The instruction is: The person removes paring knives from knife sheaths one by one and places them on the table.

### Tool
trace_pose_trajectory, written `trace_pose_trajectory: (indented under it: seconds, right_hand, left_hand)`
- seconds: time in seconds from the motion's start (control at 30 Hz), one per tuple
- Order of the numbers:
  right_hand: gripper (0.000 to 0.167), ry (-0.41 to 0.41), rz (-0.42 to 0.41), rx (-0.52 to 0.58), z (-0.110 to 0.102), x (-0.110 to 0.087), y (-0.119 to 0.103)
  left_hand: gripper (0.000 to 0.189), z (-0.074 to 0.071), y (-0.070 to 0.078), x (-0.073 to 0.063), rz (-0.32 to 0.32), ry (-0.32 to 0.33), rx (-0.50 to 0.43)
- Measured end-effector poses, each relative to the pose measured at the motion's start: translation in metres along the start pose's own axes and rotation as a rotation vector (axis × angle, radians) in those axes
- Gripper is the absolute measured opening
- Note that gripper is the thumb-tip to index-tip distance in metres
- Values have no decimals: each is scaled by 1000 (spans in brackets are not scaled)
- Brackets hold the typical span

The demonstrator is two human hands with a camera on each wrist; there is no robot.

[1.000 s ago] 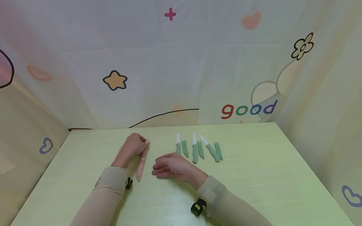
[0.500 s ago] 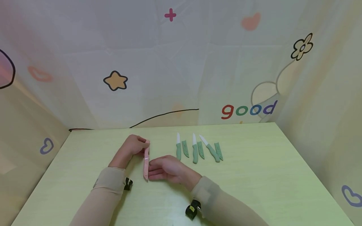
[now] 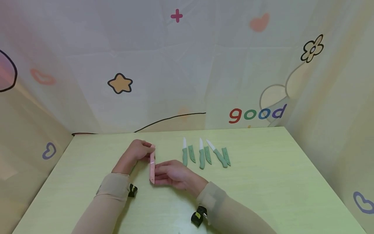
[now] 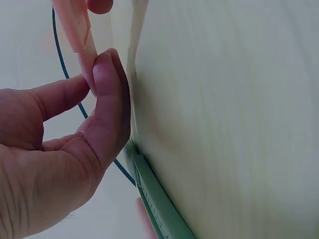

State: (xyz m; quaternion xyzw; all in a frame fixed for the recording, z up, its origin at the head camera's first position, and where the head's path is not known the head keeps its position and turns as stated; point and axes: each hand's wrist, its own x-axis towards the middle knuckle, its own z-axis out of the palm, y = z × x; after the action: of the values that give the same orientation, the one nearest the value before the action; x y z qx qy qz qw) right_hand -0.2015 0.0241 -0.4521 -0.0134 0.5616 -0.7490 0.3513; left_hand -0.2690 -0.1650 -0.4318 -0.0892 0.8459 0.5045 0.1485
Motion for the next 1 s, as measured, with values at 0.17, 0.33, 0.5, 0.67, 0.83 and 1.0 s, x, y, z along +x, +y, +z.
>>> trace_pose_trajectory:
  seconds: [0.17,0.33,0.5,0.67,0.83,1.0]
  right_hand:
    - [33,37,-20,-26,-3,-2,-1]
    - [34,66,-31,-59,-7,-4,-3]
    - [32,85,-39,-94,-13,-7,-7]
    - [31,93,-58,-130,-20,-10,-10]
    - [31,93,-87,-196,-30,-15,-15]
    - [33,108,-110,-260,-39,-20,-20]
  left_hand:
    - [40,2,3,-4,25,-7,-90]
    - [41,6,7,-8,50,-10,-168]
    - [41,8,11,-10,64,-8,-221]
    - [44,10,14,-12,77,-3,-280]
    - [46,15,16,-13,103,2,-364]
    - [46,21,19,-15,112,10,-431]
